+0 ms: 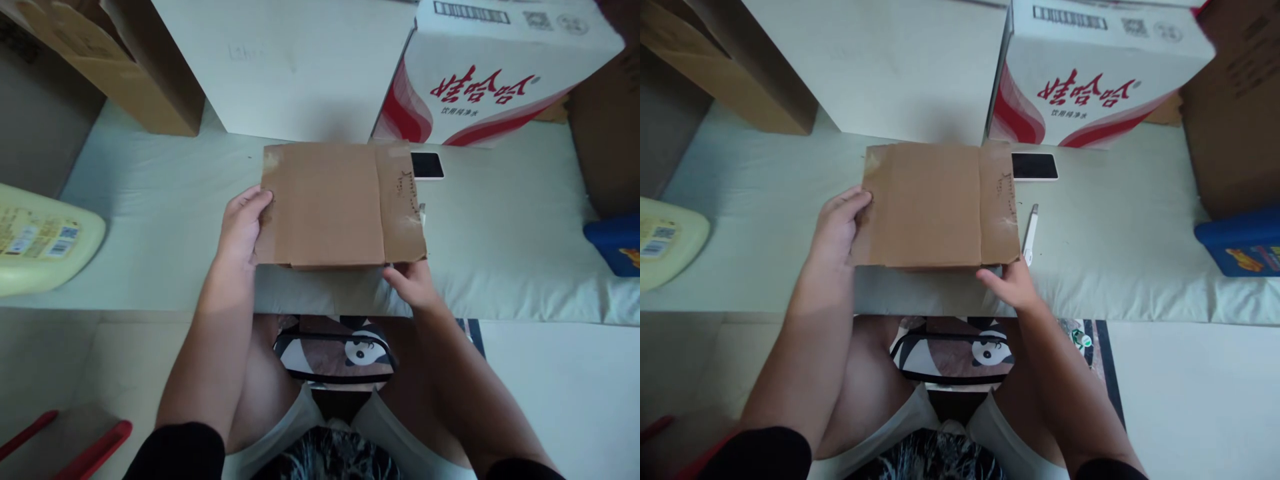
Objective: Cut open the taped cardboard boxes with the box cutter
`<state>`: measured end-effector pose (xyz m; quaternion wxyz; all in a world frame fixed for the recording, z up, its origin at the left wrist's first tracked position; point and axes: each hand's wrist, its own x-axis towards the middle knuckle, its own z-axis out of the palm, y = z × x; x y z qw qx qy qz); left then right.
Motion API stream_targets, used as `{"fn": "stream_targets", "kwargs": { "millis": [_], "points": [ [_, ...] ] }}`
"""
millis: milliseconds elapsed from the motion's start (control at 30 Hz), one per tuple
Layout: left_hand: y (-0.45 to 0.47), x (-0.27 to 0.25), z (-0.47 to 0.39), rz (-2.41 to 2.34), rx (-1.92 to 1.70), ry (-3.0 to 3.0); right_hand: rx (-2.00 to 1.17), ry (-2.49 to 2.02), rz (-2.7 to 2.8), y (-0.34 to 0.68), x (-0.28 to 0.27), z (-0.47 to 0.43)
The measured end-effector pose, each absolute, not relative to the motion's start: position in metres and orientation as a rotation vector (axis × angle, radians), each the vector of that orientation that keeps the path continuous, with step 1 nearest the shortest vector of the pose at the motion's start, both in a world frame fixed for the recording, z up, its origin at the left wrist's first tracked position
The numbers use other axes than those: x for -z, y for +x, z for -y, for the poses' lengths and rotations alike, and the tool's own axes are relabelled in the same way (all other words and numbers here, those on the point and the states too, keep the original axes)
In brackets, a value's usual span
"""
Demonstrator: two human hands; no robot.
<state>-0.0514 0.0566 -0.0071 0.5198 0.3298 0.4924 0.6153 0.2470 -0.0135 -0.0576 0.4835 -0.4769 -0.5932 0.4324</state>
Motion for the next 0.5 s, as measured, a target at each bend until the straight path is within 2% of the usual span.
{"fn": "stream_targets", "kwargs": {
  "millis": [133, 300, 500],
  "points": [
    [-0.058, -0.006, -0.048, -1.058, -1.374, 0.695, -0.949, -1.287, 1.434, 0.245, 0.059, 0.014],
    [-0.065, -0.005, -0.034, -1.041, -1.164, 0.910, -0.773, -1.351, 1.349, 0.241, 0.049, 0.010],
    [-0.073, 0.020, -0.037, -1.074, -1.245, 1.012, -0.707, -1.383, 1.379, 0.237, 0.043, 0.010]
  ]
}}
